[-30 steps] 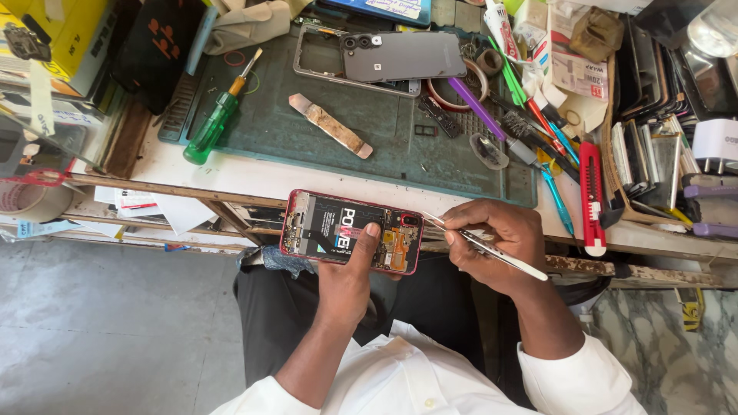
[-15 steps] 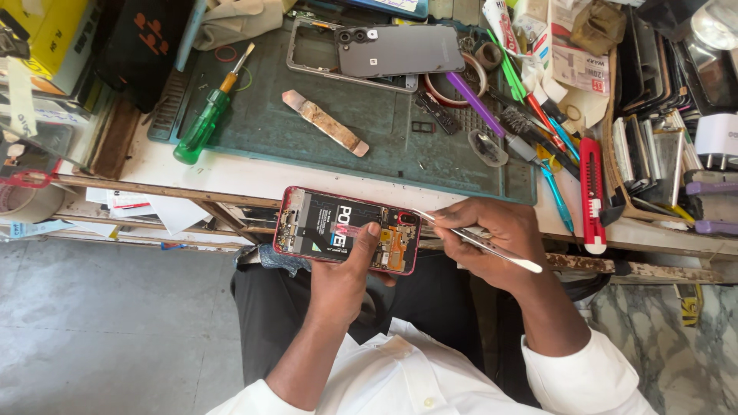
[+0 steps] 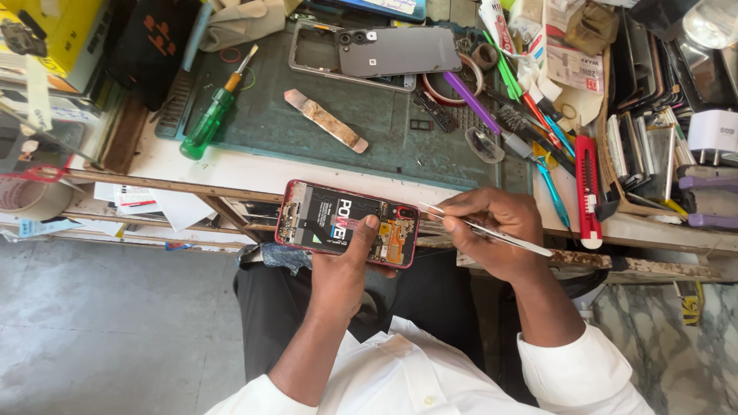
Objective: The person uses a metal spudger to carefully pry and adjust internal components inside a disassembled smartphone. The device is held in the left hand while the right hand manipulates the tool around the battery and motherboard area.
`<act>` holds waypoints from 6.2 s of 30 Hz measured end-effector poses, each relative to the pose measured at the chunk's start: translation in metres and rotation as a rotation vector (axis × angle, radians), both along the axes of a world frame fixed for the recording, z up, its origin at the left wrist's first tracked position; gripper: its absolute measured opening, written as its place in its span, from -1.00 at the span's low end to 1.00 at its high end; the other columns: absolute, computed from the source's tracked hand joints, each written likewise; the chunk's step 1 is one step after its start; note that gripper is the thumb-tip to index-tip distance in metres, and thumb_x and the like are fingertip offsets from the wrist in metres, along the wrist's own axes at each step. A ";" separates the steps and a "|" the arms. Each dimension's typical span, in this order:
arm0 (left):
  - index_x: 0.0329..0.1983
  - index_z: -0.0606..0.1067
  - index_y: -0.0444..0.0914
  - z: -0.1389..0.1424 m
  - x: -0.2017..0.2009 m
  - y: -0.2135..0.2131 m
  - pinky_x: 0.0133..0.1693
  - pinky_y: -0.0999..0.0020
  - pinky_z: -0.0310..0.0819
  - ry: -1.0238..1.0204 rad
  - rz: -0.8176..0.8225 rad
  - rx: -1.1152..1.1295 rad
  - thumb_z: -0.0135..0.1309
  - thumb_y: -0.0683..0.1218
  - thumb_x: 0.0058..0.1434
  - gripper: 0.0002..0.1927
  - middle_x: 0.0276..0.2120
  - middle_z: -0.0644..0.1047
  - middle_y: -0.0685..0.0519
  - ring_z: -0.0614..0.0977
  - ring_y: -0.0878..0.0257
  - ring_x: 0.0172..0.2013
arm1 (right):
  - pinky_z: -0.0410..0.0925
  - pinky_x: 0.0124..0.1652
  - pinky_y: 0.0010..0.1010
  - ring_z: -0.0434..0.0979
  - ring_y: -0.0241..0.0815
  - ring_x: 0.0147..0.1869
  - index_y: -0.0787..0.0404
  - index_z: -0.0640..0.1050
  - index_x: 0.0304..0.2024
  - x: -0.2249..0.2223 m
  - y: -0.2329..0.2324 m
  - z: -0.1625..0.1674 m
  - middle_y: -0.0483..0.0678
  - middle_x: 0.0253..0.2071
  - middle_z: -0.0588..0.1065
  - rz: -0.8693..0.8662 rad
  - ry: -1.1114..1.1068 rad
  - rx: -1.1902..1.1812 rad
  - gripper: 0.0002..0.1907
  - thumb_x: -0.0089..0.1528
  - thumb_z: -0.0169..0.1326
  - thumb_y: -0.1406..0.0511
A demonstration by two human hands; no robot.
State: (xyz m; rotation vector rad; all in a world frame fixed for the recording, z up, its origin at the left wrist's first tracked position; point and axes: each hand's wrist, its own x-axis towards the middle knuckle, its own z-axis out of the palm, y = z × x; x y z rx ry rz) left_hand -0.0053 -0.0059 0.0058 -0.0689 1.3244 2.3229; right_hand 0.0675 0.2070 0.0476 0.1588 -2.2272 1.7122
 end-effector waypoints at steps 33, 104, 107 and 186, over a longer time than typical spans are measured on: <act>-0.03 0.48 -0.34 0.002 -0.002 0.002 -0.60 0.31 0.64 0.014 -0.028 -0.032 0.14 -0.02 0.29 -0.68 -0.28 0.62 -0.07 0.71 0.20 -0.43 | 0.45 -0.23 -0.60 0.58 -0.44 -0.18 0.34 0.57 -0.18 -0.003 0.000 0.007 0.04 -0.12 0.66 0.014 0.011 0.038 -0.92 0.29 0.20 0.46; 0.02 0.49 -0.30 0.000 -0.004 0.003 -0.57 0.30 0.68 0.014 -0.045 -0.028 0.15 0.01 0.26 -0.63 -0.25 0.62 -0.02 0.71 0.24 -0.40 | 0.51 -0.13 -0.37 0.71 -0.10 -0.08 0.19 0.61 -0.14 -0.040 -0.016 0.059 -0.02 -0.17 0.65 0.106 0.071 0.714 -0.79 0.17 0.29 0.40; 0.00 0.49 -0.31 0.000 -0.004 0.004 -0.58 0.31 0.67 0.006 -0.039 -0.032 0.16 0.00 0.26 -0.65 -0.27 0.62 -0.02 0.70 0.24 -0.42 | 0.49 -0.18 -0.33 0.70 -0.08 -0.12 0.18 0.61 -0.18 -0.050 -0.017 0.068 -0.05 -0.21 0.64 0.140 0.032 0.783 -0.82 0.17 0.29 0.38; -0.05 0.50 -0.36 0.001 0.000 -0.003 -0.60 0.33 0.64 0.045 -0.058 -0.044 0.14 -0.03 0.29 -0.68 -0.29 0.62 -0.06 0.70 0.22 -0.43 | 0.53 -0.15 -0.54 0.67 -0.32 -0.15 0.34 0.60 -0.15 -0.006 -0.016 0.026 0.01 -0.20 0.64 -0.083 0.074 0.383 -0.88 0.24 0.22 0.49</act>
